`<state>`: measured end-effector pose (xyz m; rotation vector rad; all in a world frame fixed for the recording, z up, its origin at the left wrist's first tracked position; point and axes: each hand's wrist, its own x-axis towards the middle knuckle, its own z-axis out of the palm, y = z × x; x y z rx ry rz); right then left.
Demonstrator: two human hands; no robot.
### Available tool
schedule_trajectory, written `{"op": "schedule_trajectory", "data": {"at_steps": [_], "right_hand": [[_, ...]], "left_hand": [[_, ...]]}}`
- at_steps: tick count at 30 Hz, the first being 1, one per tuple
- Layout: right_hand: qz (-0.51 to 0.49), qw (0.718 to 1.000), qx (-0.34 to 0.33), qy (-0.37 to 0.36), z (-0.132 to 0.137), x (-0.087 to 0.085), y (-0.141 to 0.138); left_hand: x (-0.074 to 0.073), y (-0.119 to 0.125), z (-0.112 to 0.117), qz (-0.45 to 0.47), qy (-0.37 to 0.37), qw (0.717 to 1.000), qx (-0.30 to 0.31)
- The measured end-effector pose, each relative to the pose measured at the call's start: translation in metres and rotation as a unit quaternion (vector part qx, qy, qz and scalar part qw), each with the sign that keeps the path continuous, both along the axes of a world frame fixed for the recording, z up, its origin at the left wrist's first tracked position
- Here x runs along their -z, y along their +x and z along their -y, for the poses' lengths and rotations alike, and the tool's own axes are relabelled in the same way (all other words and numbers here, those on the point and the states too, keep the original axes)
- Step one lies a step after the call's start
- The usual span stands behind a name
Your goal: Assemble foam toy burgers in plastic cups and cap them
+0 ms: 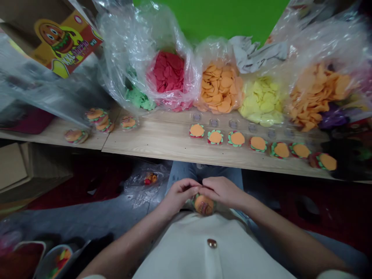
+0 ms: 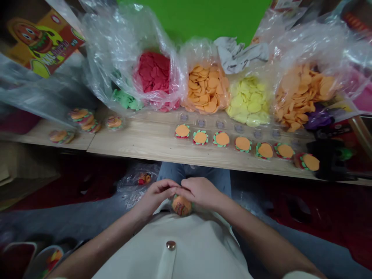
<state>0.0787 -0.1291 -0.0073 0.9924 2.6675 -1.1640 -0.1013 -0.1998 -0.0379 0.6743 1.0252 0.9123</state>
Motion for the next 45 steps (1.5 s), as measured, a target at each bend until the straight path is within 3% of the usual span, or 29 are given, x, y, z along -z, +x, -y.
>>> {"op": "schedule_trajectory", "data": {"at_steps": [3,6,9,11,14,19,22,25,27,30,32,35,40,43,45], "right_hand": [[-0.031,0.999,0.007,-0.033,-0.004,0.017,0.001],[-0.086,0.982,0.159,-0.058,0.007,0.040,0.011],[-0.134,0.933,0.330,-0.041,0.030,0.058,0.017],[-0.158,0.908,0.386,-0.040,0.042,0.063,0.018],[-0.160,0.926,0.336,-0.061,0.041,0.057,0.023],[-0.098,0.981,0.146,-0.086,0.011,0.028,0.030],[-0.045,0.994,0.049,-0.088,0.003,0.020,0.030],[-0.070,0.988,0.085,-0.112,0.008,0.027,0.032],[-0.102,0.972,0.175,-0.123,0.017,0.037,0.034],[-0.155,0.926,0.325,-0.118,0.032,0.054,0.035],[-0.179,0.909,0.355,-0.129,0.039,0.061,0.034],[-0.180,0.931,0.283,-0.146,0.035,0.057,0.034],[-0.098,0.978,0.152,-0.101,0.007,0.024,0.031],[-0.031,0.997,0.041,-0.061,0.001,0.011,0.028],[-0.014,0.999,0.005,-0.049,0.002,0.009,0.029]], "left_hand": [[0.008,0.001,0.005,0.045,-0.047,0.998,-0.024],[0.014,0.002,0.014,0.085,-0.079,0.993,-0.009],[0.016,0.004,0.012,0.082,-0.091,0.991,-0.046],[0.014,0.003,0.005,0.072,-0.088,0.992,-0.060],[0.010,-0.003,-0.007,0.069,-0.076,0.995,0.002],[0.012,-0.003,-0.021,0.066,-0.054,0.991,0.103],[0.013,0.006,-0.026,0.055,-0.045,0.990,0.126],[0.013,0.015,-0.025,0.050,-0.033,0.992,0.109],[0.015,0.018,-0.020,0.054,-0.033,0.996,0.062],[0.019,0.016,-0.012,0.072,-0.049,0.996,-0.012],[0.021,0.010,-0.011,0.088,-0.071,0.993,-0.031],[0.019,-0.001,-0.020,0.106,-0.094,0.990,0.007],[0.012,-0.001,-0.035,0.079,-0.076,0.987,0.117],[0.015,0.009,-0.029,0.059,-0.063,0.993,0.085],[0.018,0.015,-0.022,0.035,-0.052,0.996,0.061]]}}
